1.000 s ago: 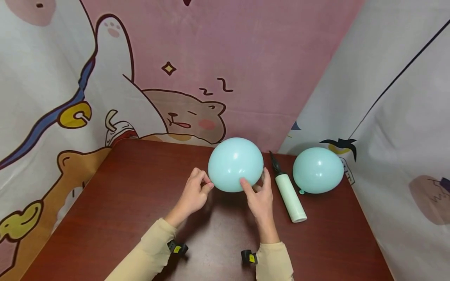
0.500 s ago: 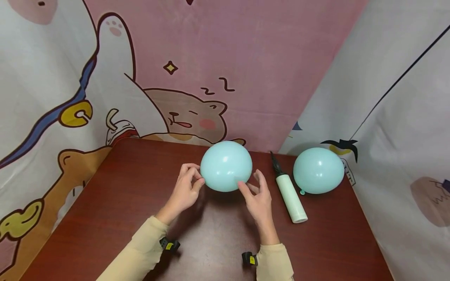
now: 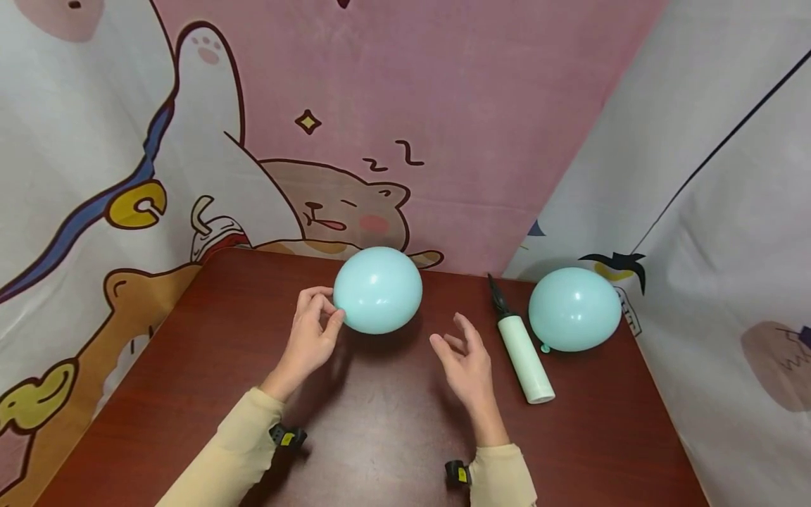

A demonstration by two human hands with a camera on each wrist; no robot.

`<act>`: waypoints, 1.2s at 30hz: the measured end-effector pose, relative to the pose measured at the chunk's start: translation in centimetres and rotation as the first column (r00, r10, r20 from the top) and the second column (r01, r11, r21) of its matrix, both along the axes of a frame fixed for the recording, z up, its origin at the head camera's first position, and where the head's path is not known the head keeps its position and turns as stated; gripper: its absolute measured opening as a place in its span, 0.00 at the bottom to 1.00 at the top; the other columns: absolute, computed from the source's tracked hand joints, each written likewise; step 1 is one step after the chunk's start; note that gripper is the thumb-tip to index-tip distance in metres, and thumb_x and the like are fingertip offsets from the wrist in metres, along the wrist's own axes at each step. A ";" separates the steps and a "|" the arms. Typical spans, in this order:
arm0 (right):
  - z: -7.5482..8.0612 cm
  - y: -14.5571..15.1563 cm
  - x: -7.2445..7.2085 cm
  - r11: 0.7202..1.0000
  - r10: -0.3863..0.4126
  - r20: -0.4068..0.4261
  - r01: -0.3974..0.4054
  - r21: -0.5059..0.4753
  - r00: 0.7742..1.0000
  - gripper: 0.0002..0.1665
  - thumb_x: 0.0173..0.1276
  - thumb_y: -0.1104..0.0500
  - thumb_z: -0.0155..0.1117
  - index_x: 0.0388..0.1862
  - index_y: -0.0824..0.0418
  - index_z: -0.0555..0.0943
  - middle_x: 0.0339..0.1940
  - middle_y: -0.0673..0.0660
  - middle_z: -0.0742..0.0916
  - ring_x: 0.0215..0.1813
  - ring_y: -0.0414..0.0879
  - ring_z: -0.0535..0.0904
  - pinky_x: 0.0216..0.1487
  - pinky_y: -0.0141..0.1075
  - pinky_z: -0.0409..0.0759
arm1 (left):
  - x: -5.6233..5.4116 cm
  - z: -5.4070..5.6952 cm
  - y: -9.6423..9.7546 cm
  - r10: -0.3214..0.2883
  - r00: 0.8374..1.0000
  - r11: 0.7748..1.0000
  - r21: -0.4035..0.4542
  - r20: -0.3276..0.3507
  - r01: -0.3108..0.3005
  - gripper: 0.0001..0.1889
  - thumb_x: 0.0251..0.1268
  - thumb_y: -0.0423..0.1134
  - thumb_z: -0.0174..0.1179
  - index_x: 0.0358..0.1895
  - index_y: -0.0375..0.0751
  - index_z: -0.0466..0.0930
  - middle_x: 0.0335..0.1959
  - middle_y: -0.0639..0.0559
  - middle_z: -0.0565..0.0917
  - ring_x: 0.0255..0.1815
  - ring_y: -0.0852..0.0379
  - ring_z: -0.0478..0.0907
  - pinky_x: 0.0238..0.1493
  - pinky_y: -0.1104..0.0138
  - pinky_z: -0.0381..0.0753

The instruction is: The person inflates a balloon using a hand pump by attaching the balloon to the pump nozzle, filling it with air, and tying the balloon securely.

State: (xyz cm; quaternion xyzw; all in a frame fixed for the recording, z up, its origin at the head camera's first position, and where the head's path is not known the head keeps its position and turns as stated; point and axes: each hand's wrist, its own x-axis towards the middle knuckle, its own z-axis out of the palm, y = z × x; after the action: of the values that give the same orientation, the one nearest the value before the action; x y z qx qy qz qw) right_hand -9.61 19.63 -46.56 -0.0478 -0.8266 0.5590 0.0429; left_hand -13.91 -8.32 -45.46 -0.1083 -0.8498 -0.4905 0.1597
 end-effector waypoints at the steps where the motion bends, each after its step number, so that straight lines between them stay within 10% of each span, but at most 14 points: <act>1: -0.1 0.1 0.0 1.000 0.003 -0.005 -0.003 0.011 1.000 0.37 0.75 0.51 0.67 0.78 0.54 0.67 0.76 0.56 0.75 0.67 0.55 0.80 0.51 0.22 0.78 | -0.1 0.0 -0.2 0.010 1.000 1.000 0.002 -0.006 -0.010 0.10 0.70 0.28 0.62 0.32 0.37 0.69 0.63 0.33 0.69 0.45 0.42 0.79 0.50 0.53 0.79; 10: -0.9 1.4 -0.3 0.982 0.042 -0.170 -0.010 0.188 0.984 0.30 0.72 0.55 0.70 0.71 0.59 0.77 0.71 0.62 0.79 0.70 0.60 0.76 0.64 0.55 0.75 | -0.9 0.4 -2.3 0.086 0.995 0.996 0.000 -0.044 -0.086 0.09 0.70 0.27 0.61 0.33 0.34 0.70 0.62 0.31 0.68 0.47 0.39 0.78 0.51 0.51 0.80; 17: -1.3 2.2 -0.6 0.966 0.084 -0.276 -0.011 0.259 0.957 0.27 0.70 0.59 0.71 0.67 0.62 0.80 0.67 0.62 0.82 0.64 0.61 0.80 0.57 0.29 0.74 | -1.4 0.5 -3.9 0.127 0.991 0.992 -0.015 -0.035 -0.128 0.09 0.71 0.28 0.60 0.33 0.34 0.69 0.63 0.30 0.66 0.48 0.38 0.77 0.50 0.52 0.80; 27: -1.9 3.1 -1.2 0.953 0.131 -0.341 -0.024 0.301 0.931 0.27 0.67 0.62 0.73 0.65 0.65 0.81 0.66 0.66 0.82 0.62 0.63 0.81 0.59 0.21 0.69 | -2.3 0.0 -5.7 0.203 0.976 0.978 -0.039 -0.076 -0.206 0.09 0.71 0.28 0.59 0.32 0.33 0.69 0.63 0.28 0.65 0.46 0.37 0.76 0.49 0.50 0.79; 36: -2.3 3.8 -1.5 0.930 0.155 -0.308 -0.034 0.366 0.939 0.29 0.69 0.61 0.72 0.67 0.66 0.79 0.68 0.68 0.80 0.69 0.65 0.75 0.64 0.57 0.72 | -3.0 -1.1 -6.9 0.276 0.953 0.958 -0.037 -0.127 -0.283 0.10 0.71 0.27 0.59 0.32 0.32 0.68 0.62 0.27 0.64 0.53 0.33 0.74 0.51 0.47 0.76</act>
State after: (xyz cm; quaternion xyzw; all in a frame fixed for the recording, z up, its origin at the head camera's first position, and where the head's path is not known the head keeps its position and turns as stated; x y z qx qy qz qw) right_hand -11.07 23.43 -48.84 0.0958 -0.8961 0.4020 0.1618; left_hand -16.89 -15.24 -46.59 -0.0208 -0.8584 -0.4322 0.2757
